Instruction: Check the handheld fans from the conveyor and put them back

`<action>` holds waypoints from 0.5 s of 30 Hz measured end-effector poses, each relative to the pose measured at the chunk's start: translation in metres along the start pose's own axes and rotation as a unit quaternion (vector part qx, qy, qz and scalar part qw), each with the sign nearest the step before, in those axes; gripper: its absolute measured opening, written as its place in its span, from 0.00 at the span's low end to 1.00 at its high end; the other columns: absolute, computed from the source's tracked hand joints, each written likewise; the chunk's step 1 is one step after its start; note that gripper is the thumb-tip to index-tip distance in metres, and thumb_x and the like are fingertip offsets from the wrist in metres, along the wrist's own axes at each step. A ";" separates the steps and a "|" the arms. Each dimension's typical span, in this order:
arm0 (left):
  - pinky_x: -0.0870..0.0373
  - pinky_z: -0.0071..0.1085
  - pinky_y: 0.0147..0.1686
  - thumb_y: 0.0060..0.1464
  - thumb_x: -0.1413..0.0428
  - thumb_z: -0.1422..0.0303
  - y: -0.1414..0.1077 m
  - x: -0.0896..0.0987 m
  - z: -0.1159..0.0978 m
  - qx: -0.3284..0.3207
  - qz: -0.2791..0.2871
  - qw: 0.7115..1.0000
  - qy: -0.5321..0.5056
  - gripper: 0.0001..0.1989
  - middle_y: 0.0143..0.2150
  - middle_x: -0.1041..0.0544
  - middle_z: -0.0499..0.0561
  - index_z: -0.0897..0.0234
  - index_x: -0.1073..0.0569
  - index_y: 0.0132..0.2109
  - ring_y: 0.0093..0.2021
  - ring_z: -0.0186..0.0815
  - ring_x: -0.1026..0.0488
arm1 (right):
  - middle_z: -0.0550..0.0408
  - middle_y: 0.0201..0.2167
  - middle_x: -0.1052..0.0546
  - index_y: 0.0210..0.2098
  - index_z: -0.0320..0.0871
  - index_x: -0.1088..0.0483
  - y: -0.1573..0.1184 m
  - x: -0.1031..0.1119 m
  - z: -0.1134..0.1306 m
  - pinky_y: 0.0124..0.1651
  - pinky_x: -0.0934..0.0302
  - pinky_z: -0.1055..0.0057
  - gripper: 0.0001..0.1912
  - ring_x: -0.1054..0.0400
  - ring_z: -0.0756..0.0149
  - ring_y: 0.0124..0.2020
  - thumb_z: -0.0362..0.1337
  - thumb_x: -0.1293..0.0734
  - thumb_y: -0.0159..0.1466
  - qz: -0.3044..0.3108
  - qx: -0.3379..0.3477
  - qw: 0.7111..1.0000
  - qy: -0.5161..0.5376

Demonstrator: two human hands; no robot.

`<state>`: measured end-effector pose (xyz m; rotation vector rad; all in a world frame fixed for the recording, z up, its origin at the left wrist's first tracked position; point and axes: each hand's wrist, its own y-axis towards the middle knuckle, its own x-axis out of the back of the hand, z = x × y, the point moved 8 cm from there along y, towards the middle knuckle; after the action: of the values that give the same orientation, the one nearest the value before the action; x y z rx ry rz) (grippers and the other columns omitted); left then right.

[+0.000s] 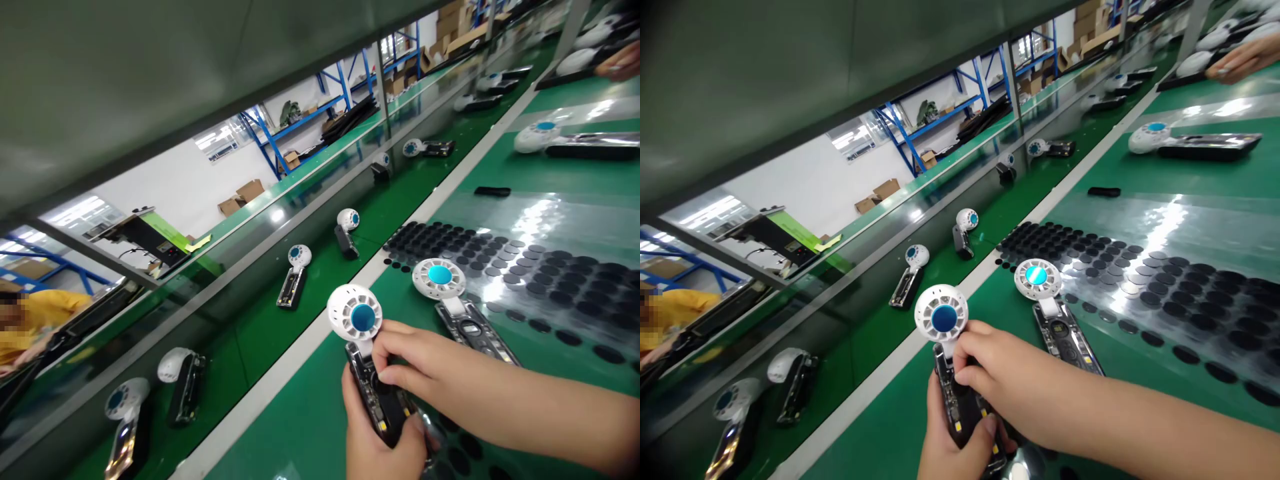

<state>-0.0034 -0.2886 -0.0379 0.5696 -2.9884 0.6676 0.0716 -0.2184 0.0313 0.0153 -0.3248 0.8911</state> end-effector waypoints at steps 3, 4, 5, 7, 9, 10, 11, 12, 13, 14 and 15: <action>0.29 0.35 0.28 0.38 0.45 0.68 -0.001 0.001 0.001 0.014 -0.013 1.000 0.004 0.42 0.26 0.24 0.51 0.64 0.58 0.58 0.22 0.39 0.26 | 0.60 0.33 0.35 0.28 0.46 0.42 -0.003 -0.001 -0.003 0.39 0.42 0.72 0.08 0.36 0.68 0.36 0.31 0.46 0.64 0.027 -0.020 0.999 0.008; 0.29 0.36 0.28 0.38 0.44 0.68 -0.002 0.001 0.001 0.014 -0.015 1.000 0.007 0.42 0.26 0.24 0.51 0.64 0.58 0.58 0.22 0.40 0.26 | 0.60 0.33 0.35 0.29 0.46 0.42 -0.004 -0.001 -0.004 0.38 0.42 0.72 0.08 0.36 0.68 0.35 0.31 0.46 0.64 0.032 -0.024 0.999 0.005; 0.29 0.36 0.28 0.38 0.44 0.67 -0.002 0.001 0.000 0.013 -0.016 1.000 0.009 0.42 0.26 0.24 0.51 0.64 0.58 0.58 0.22 0.40 0.26 | 0.60 0.34 0.35 0.29 0.46 0.42 -0.004 -0.001 -0.004 0.38 0.42 0.73 0.08 0.36 0.69 0.35 0.31 0.46 0.64 0.032 -0.024 0.999 -0.002; 0.30 0.35 0.28 0.37 0.44 0.67 -0.003 0.000 -0.001 0.015 -0.018 1.000 0.016 0.42 0.25 0.24 0.51 0.65 0.57 0.58 0.23 0.40 0.26 | 0.60 0.33 0.35 0.28 0.46 0.42 -0.003 0.000 -0.005 0.36 0.42 0.73 0.08 0.37 0.69 0.34 0.30 0.46 0.63 0.023 -0.017 0.999 -0.024; 0.30 0.34 0.27 0.37 0.44 0.67 -0.003 0.001 -0.002 0.014 -0.022 0.999 0.024 0.43 0.25 0.24 0.50 0.65 0.58 0.58 0.22 0.40 0.26 | 0.60 0.33 0.36 0.28 0.46 0.42 -0.001 0.001 -0.005 0.34 0.43 0.73 0.07 0.38 0.70 0.32 0.30 0.45 0.62 0.011 -0.008 0.999 -0.051; 0.30 0.34 0.27 0.37 0.44 0.67 -0.003 0.000 -0.003 0.011 -0.023 0.999 0.026 0.43 0.25 0.24 0.50 0.65 0.58 0.58 0.22 0.40 0.27 | 0.60 0.32 0.36 0.28 0.45 0.42 -0.001 0.001 -0.005 0.33 0.44 0.73 0.07 0.38 0.70 0.31 0.30 0.45 0.61 0.005 -0.004 0.998 -0.061; 0.30 0.34 0.27 0.36 0.44 0.67 -0.004 0.000 -0.004 0.007 -0.025 0.999 0.028 0.43 0.25 0.24 0.50 0.65 0.58 0.58 0.22 0.40 0.27 | 0.60 0.32 0.36 0.28 0.45 0.42 0.000 0.001 -0.005 0.32 0.44 0.73 0.07 0.39 0.70 0.31 0.29 0.44 0.61 0.000 -0.001 0.998 -0.068; 0.30 0.34 0.26 0.36 0.44 0.66 -0.004 0.000 -0.005 0.004 -0.027 0.999 0.030 0.43 0.25 0.24 0.51 0.65 0.57 0.58 0.22 0.40 0.27 | 0.60 0.32 0.36 0.28 0.45 0.42 0.001 0.001 -0.005 0.32 0.45 0.74 0.06 0.39 0.70 0.31 0.29 0.44 0.61 -0.003 0.000 0.997 -0.071; 0.30 0.34 0.26 0.36 0.45 0.66 -0.004 0.001 -0.006 0.003 -0.031 0.999 0.033 0.42 0.26 0.24 0.51 0.66 0.57 0.58 0.22 0.40 0.27 | 0.60 0.32 0.36 0.28 0.45 0.42 0.001 0.001 -0.005 0.32 0.45 0.74 0.06 0.39 0.70 0.31 0.29 0.44 0.60 -0.005 0.000 0.997 -0.071; 0.30 0.34 0.26 0.36 0.45 0.66 -0.005 0.001 -0.006 0.003 -0.035 0.999 0.037 0.42 0.26 0.24 0.52 0.66 0.56 0.57 0.22 0.40 0.27 | 0.60 0.32 0.35 0.28 0.45 0.42 0.001 0.001 -0.005 0.31 0.45 0.74 0.06 0.39 0.70 0.30 0.29 0.44 0.60 -0.005 -0.003 0.998 -0.068; 0.30 0.34 0.26 0.36 0.45 0.66 -0.005 0.001 -0.006 0.004 -0.038 0.998 0.041 0.41 0.27 0.23 0.52 0.67 0.55 0.57 0.22 0.39 0.27 | 0.60 0.32 0.35 0.28 0.45 0.42 0.001 0.001 -0.006 0.31 0.45 0.74 0.06 0.39 0.70 0.30 0.28 0.44 0.60 -0.006 -0.007 0.998 -0.066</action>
<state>-0.0029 -0.2904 -0.0300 0.6374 -2.8732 0.6813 0.0731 -0.2165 0.0258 0.0642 -0.4539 0.8779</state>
